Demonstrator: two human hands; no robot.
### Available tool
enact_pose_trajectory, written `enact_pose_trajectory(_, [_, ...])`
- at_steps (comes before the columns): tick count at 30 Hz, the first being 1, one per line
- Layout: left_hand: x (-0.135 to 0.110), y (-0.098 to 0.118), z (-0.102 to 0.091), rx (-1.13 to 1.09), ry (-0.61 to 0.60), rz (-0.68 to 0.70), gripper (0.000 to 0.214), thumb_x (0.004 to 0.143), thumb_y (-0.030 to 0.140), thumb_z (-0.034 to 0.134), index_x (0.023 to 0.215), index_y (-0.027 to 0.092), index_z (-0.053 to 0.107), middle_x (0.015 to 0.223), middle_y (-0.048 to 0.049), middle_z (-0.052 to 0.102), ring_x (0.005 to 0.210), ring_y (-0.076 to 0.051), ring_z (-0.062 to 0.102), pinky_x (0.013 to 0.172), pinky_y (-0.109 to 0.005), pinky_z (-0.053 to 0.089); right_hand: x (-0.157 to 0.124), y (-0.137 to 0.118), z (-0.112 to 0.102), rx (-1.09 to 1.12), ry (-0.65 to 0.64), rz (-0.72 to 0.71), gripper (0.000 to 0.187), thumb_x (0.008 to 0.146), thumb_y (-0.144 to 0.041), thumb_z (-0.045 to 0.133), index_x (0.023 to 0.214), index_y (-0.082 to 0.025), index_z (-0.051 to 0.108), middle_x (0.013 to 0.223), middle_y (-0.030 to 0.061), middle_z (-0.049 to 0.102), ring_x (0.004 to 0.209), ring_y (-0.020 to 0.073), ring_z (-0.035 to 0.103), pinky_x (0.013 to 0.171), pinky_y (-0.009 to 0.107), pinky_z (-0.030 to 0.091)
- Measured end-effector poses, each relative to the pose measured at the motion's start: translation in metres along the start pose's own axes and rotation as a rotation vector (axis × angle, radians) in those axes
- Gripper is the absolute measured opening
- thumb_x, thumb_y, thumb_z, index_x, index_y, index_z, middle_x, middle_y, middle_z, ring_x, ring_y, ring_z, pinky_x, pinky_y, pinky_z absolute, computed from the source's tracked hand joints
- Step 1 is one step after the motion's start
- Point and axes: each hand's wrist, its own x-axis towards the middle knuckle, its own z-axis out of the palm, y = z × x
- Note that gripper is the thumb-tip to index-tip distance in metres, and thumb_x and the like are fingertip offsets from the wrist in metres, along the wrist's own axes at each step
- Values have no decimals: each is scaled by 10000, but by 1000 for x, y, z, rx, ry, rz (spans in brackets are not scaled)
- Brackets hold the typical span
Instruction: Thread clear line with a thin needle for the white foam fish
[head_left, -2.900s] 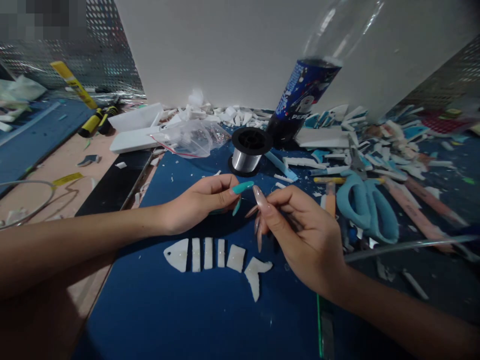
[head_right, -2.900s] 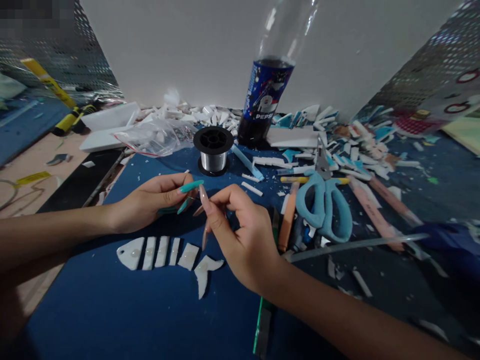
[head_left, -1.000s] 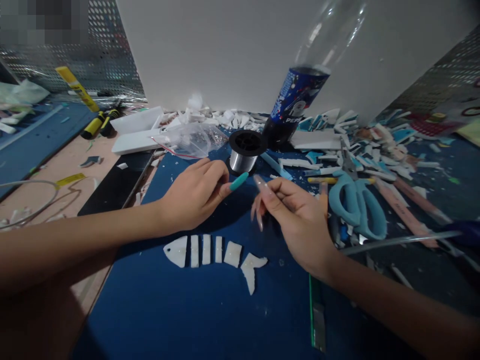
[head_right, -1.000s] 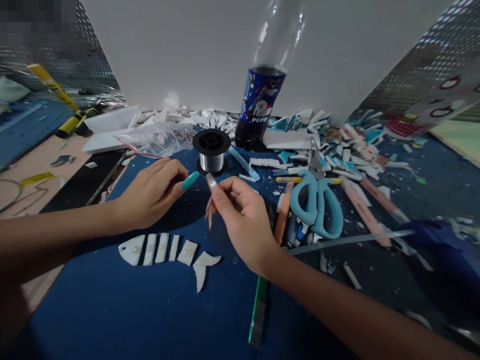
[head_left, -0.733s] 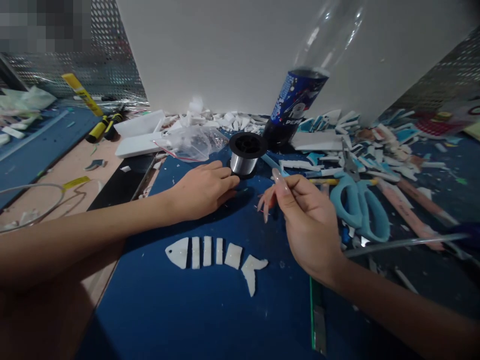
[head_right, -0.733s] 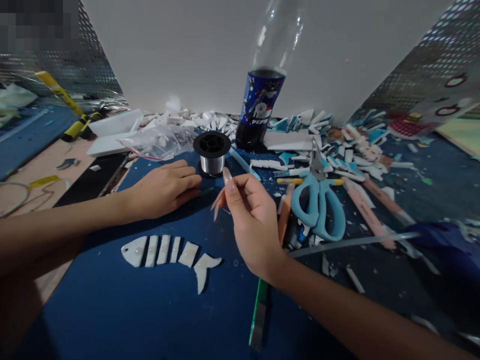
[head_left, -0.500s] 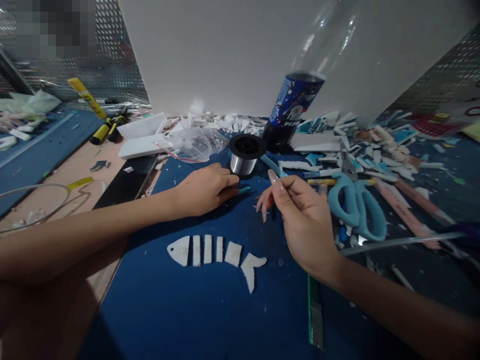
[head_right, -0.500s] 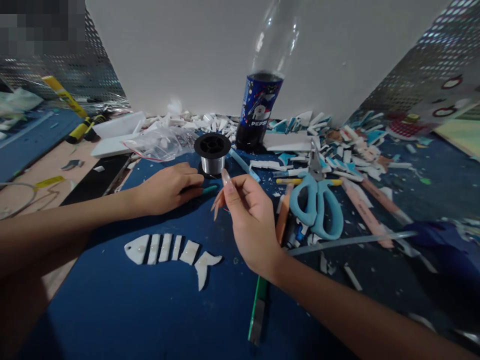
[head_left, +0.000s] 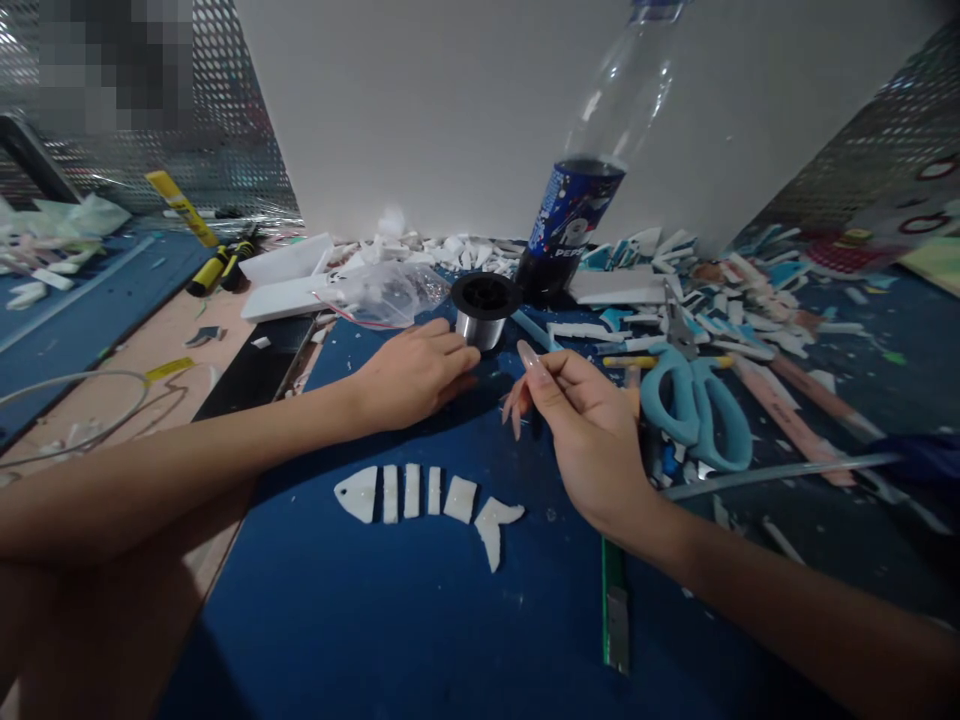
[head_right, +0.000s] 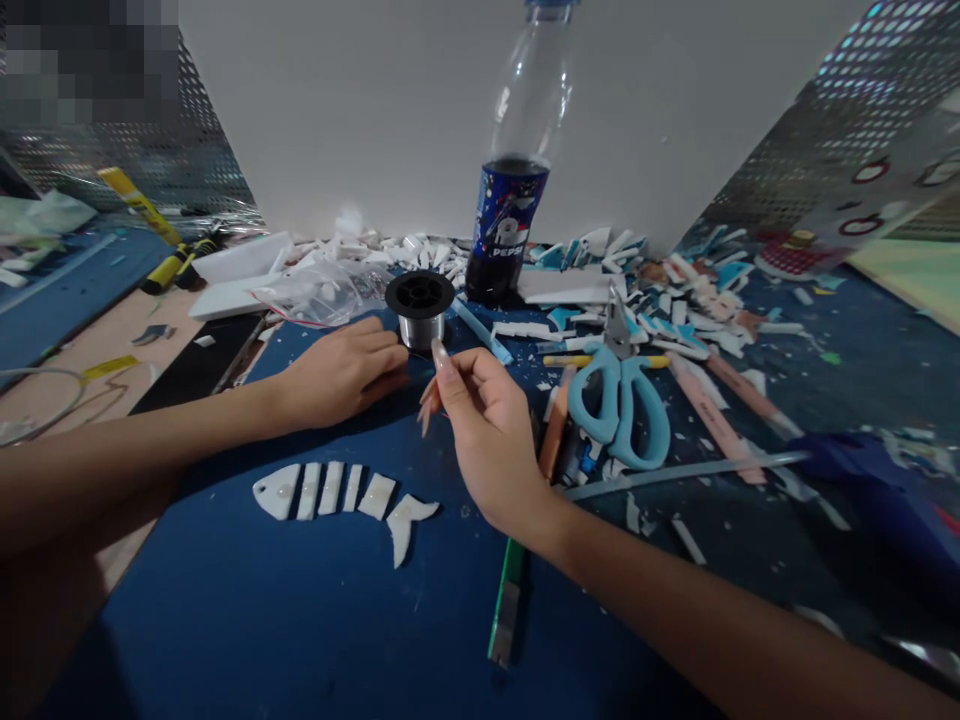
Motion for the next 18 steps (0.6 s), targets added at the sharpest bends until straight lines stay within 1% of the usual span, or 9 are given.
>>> enact_pose_trajectory(2, [1,2,0,3,-54,54,221,912,270,393,855,144,565,799,-51,591,730,-169,467,668,-290,357,0,0,0,3,-5,6,242,909,-266,486,679,-190,484,596,-35,530,533,83,513,580,239,439])
enact_pose_trajectory(4, [1,4,0,51,-84,55,219,915,292,397,883,165,572,802,-46,592,736,-174,469,651,-292,341,0,1,0,5,-13,8,241,911,-267,483,682,-190,484,594,-34,532,531,83,513,573,234,437])
enact_pose_trajectory(6, [0,5,-1,122,-87,59,203,913,297,404,916,185,574,803,-46,594,753,-187,475,631,-297,320,0,2,0,6,-13,6,238,910,-257,484,681,-192,483,590,-34,534,527,82,513,560,229,434])
enact_pose_trajectory(9, [-1,6,-4,202,-103,105,130,884,215,459,955,194,566,783,-41,594,767,-202,484,608,-299,296,0,3,0,12,-8,7,241,910,-250,485,676,-192,482,581,-35,537,519,80,513,547,227,433])
enact_pose_trajectory(11, [-2,7,-5,205,-126,144,117,854,159,492,948,179,560,751,-36,588,757,-201,489,598,-298,293,1,4,0,19,-6,4,244,910,-257,487,674,-192,484,574,-37,533,517,81,517,550,229,439])
enact_pose_trajectory(13, [-2,7,-4,177,-129,160,91,855,149,484,912,159,555,715,-35,573,723,-190,487,596,-296,305,1,4,0,30,-6,0,241,908,-264,493,678,-190,489,578,-37,531,519,81,519,544,230,443])
enact_pose_trajectory(15, [-2,6,-3,139,-88,142,106,879,165,442,861,144,544,690,-38,553,679,-174,473,598,-292,322,1,5,0,40,-3,-4,236,904,-265,499,681,-188,493,584,-35,530,520,82,519,535,227,445])
enact_pose_trajectory(18, [-3,8,-4,15,67,44,194,909,177,360,789,133,506,670,-43,521,658,-161,444,584,-283,330,0,5,-1,38,7,-12,237,901,-265,503,678,-186,498,586,-31,529,515,83,519,521,223,452])
